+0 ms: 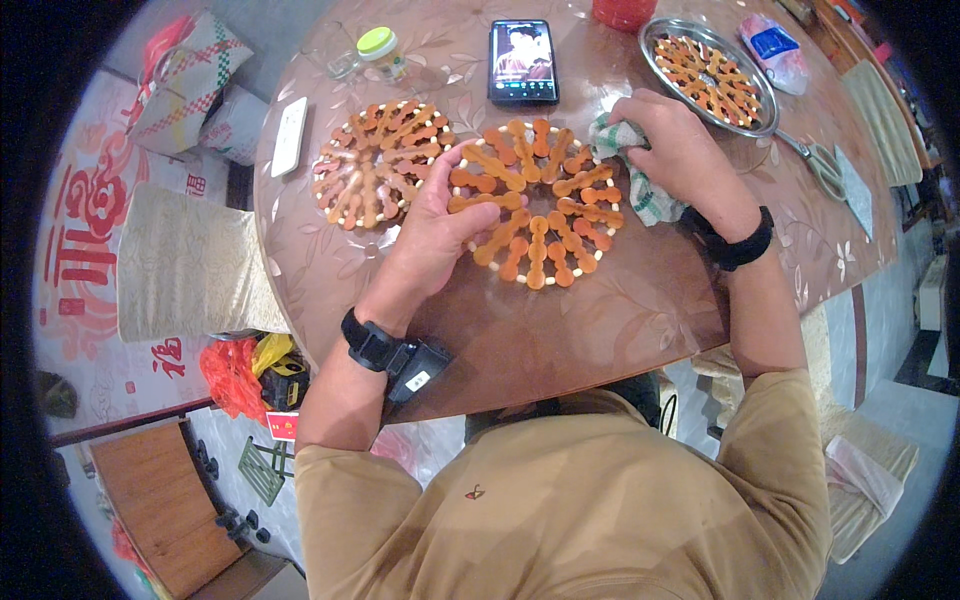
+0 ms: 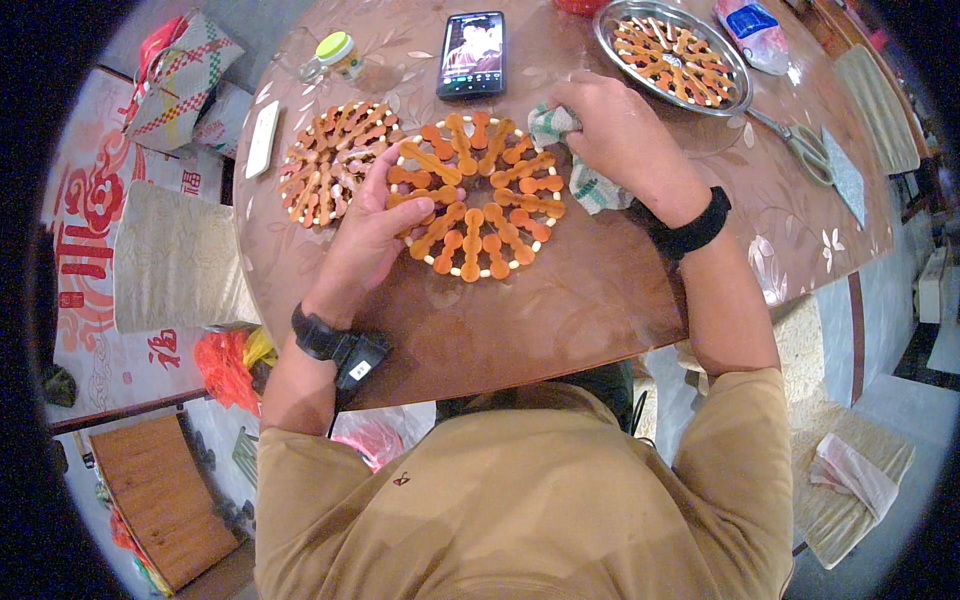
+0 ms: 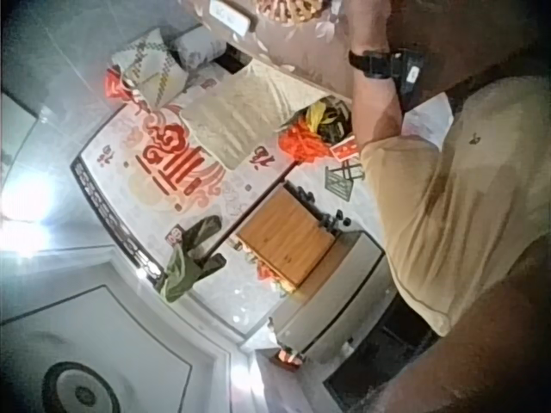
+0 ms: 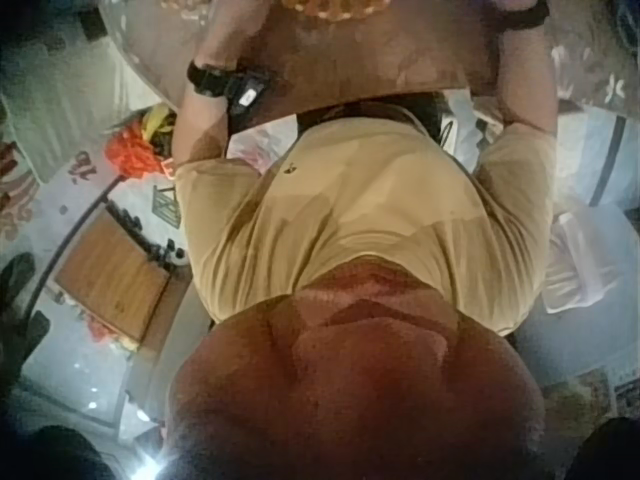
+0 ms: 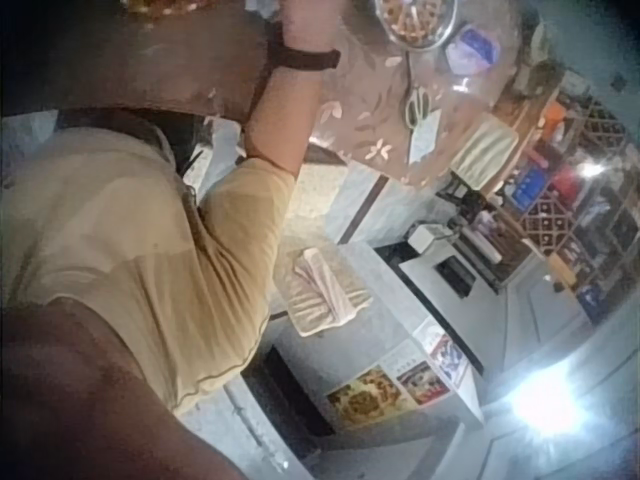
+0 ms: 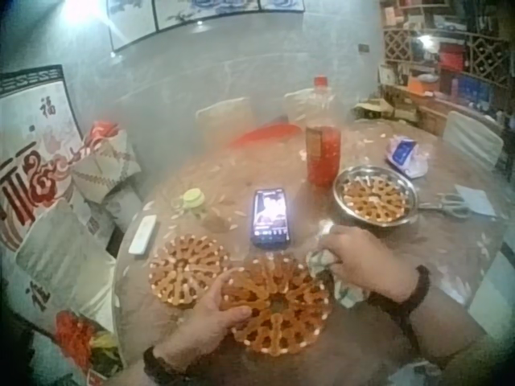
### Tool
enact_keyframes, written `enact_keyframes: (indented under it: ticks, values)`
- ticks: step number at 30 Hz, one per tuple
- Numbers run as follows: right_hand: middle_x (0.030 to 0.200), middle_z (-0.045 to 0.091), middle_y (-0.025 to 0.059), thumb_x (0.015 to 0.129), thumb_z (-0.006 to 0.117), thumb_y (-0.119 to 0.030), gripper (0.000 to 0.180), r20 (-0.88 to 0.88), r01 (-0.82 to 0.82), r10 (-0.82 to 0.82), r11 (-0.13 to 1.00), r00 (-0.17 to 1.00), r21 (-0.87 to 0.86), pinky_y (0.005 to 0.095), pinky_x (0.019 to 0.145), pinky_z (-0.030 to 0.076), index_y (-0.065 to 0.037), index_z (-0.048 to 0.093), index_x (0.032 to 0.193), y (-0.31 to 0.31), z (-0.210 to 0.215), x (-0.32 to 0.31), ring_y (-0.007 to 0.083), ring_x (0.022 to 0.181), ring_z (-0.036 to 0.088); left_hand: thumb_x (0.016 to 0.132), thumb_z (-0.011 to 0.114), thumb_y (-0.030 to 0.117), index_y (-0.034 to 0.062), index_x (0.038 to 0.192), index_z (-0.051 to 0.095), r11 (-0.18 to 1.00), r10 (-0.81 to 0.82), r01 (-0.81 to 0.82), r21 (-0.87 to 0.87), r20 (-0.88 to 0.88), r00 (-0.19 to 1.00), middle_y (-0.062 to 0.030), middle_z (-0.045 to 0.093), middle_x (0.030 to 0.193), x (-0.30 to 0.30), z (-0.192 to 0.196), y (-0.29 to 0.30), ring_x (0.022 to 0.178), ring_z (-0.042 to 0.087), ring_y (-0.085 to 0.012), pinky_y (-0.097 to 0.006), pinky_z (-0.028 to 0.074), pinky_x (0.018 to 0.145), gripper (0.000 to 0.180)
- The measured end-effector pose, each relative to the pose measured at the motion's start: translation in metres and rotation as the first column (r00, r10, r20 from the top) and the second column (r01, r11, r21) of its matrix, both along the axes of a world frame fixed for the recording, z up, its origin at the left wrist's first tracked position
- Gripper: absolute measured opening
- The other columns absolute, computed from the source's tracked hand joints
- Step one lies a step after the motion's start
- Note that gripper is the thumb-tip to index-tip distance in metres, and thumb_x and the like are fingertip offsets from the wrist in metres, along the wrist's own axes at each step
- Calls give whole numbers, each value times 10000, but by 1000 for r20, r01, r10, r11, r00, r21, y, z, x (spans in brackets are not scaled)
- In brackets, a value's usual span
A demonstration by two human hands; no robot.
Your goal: The person wipes a circular decorative object made of small wooden pieces with a cloth. They then wipe a white rectangular object and a metal bowl before returning to wipe the wooden object again. The person handles the items one at a time, rotating them to clean different sides.
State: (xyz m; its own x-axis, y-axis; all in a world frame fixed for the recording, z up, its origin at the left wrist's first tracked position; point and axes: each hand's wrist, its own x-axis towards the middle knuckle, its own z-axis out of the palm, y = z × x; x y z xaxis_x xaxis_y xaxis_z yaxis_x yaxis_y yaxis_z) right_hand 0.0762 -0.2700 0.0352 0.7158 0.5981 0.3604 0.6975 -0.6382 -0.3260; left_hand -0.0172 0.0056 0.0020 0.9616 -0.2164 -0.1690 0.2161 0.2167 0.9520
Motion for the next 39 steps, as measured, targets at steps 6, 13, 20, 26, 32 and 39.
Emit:
enact_keyframes:
  ticks: [6, 13, 20, 26, 32, 39]
  values:
    - [948, 648, 166, 703, 622, 19, 257, -264, -334, 334, 941, 905, 45, 412, 818, 505, -7, 637, 958, 21, 19, -28, 365, 921, 628, 875, 566, -58, 64, 1488, 205, 1000, 24, -24, 19, 5, 1000, -140, 572, 1275, 1, -2, 0, 1121, 620, -231, -322, 528, 900, 722]
    - [964, 662, 180, 727, 610, 0, 271, -100, -116, 105, 987, 989, -115, 435, 854, 511, -36, 684, 985, 8, 10, -13, 373, 953, 627, 852, 629, -6, 55, 1459, 289, 995, 101, -101, 6, 9, 995, -60, 582, 1128, 1, -3, -5, 812, 578, -94, -223, 466, 648, 698]
    - [974, 661, 185, 733, 613, -1, 272, -35, -5, 1, 994, 999, -107, 443, 851, 512, -37, 676, 994, 2, 0, -2, 367, 955, 629, 887, 580, -8, 89, 1488, 249, 996, 32, -35, 85, 35, 999, -107, 619, 1217, 0, 1, 5, 1031, 641, -172, -257, 508, 799, 692]
    - [971, 661, 187, 737, 604, 3, 270, -37, -3, -1, 992, 999, -124, 449, 845, 513, -37, 673, 995, 1, -2, -2, 372, 952, 629, 876, 593, -11, 78, 1472, 293, 997, 69, -70, 30, 38, 997, -87, 601, 1218, -4, 10, 2, 1033, 628, -153, -254, 507, 814, 673]
    - [948, 655, 192, 733, 605, 7, 248, -56, -22, 14, 990, 998, -137, 450, 833, 508, -28, 665, 971, -4, 0, -3, 377, 941, 624, 856, 628, -7, 68, 1442, 345, 989, 141, -144, 22, 94, 986, -60, 587, 1189, -9, 27, 6, 932, 611, -116, -230, 481, 698, 655]
    - [959, 641, 192, 718, 615, 16, 288, -143, -84, 54, 974, 988, -210, 446, 841, 493, -19, 624, 1004, 5, -2, -12, 380, 946, 610, 850, 638, 5, 62, 1446, 337, 950, 293, -308, 49, 201, 935, -60, 608, 1133, -8, 77, 7, 881, 603, -129, -241, 469, 704, 670]
